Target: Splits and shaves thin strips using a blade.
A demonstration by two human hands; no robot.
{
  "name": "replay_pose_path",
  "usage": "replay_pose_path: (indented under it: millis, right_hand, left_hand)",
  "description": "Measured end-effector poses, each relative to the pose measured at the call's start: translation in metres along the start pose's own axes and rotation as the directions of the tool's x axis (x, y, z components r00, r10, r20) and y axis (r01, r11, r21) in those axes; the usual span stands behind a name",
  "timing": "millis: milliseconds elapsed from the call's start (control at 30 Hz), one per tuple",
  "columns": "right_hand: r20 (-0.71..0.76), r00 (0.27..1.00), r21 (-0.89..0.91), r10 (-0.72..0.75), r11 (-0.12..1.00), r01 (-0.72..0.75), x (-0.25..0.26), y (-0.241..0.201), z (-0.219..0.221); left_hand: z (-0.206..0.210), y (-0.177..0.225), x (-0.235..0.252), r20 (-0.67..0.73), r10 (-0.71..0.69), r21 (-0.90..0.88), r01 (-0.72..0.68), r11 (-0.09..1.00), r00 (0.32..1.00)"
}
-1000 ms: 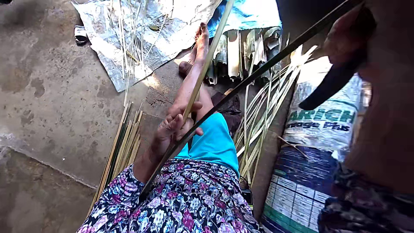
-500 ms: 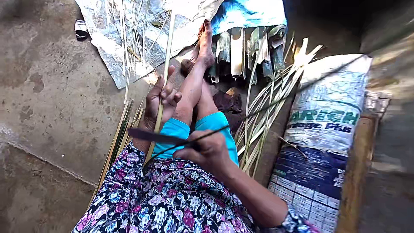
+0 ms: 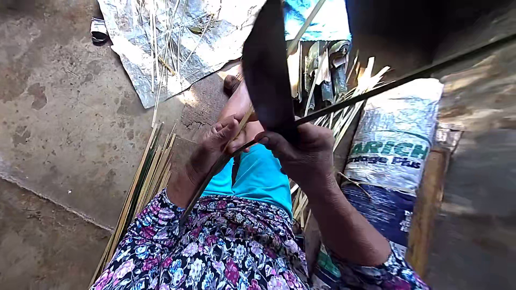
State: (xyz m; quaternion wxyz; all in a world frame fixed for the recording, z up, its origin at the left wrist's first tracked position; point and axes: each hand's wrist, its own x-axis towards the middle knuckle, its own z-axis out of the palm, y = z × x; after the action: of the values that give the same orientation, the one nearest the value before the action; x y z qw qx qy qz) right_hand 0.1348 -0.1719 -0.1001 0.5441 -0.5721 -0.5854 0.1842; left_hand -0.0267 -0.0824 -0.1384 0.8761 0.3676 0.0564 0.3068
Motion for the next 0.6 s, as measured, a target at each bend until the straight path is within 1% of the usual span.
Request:
replay_pose_path:
  millis: [100,167,200,267,300,333,367,400,433,467,500,533,600]
  right_hand:
    - [0.094,0.996,-0.058,0.004,0.998,0.002,-0.009,-0.002,0.008]
    - [0.135,0.990,-0.112,-0.047,0.992,0.062,-0.032,0.001,0.029]
    - [0.170,0.983,-0.123,-0.066,0.989,0.087,-0.048,0.000,0.042]
    - [0.244,0.963,-0.164,-0.111,0.974,0.154,-0.079,-0.005,0.066]
    - [0.264,0.956,-0.171,-0.130,0.969,0.179,-0.091,-0.006,0.076]
    - [0.265,0.954,-0.163,-0.140,0.969,0.188,-0.100,-0.005,0.085]
    - [0.249,0.958,-0.149,-0.141,0.972,0.182,-0.103,-0.003,0.090]
    - [0.222,0.964,-0.152,-0.143,0.972,0.179,-0.101,-0.001,0.091]
    - [0.190,0.971,-0.167,-0.144,0.970,0.177,-0.093,0.001,0.089]
    - [0.148,0.978,-0.183,-0.145,0.968,0.171,-0.081,0.001,0.084]
    - [0.105,0.983,-0.193,-0.148,0.967,0.166,-0.065,0.001,0.075]
    - [0.078,0.985,-0.193,-0.157,0.967,0.169,-0.048,0.000,0.062]
    - [0.076,0.974,-0.186,-0.215,0.956,0.225,-0.018,-0.005,0.034]
  left_hand:
    - [0.007,-0.007,-0.001,-0.110,0.053,-0.192,-0.073,0.979,0.993]
    - [-0.002,-0.005,0.001,-0.193,0.075,-0.245,-0.122,0.962,0.978]
    - [-0.009,-0.001,0.003,-0.293,0.076,-0.252,-0.153,0.956,0.953]
    - [-0.028,0.004,0.014,-0.499,0.087,-0.268,-0.249,0.931,0.862]
    - [-0.037,0.007,0.018,-0.575,0.093,-0.253,-0.285,0.925,0.813]
    - [-0.042,0.008,0.019,-0.613,0.098,-0.225,-0.292,0.930,0.784]
    - [-0.045,0.010,0.018,-0.594,0.110,-0.180,-0.265,0.947,0.797]
    - [-0.045,0.012,0.013,-0.515,0.122,-0.129,-0.217,0.968,0.849]
    - [-0.043,0.015,0.009,-0.383,0.125,-0.082,-0.168,0.982,0.915]
    - [-0.036,0.019,0.004,-0.231,0.115,-0.024,-0.124,0.992,0.966]
    - [-0.025,0.023,0.001,-0.104,0.098,0.027,-0.096,0.995,0.990]
    - [-0.012,0.027,0.001,-0.032,0.085,0.080,-0.083,0.993,0.996]
    - [0.008,0.027,0.003,0.046,0.076,0.179,-0.083,0.980,0.996]
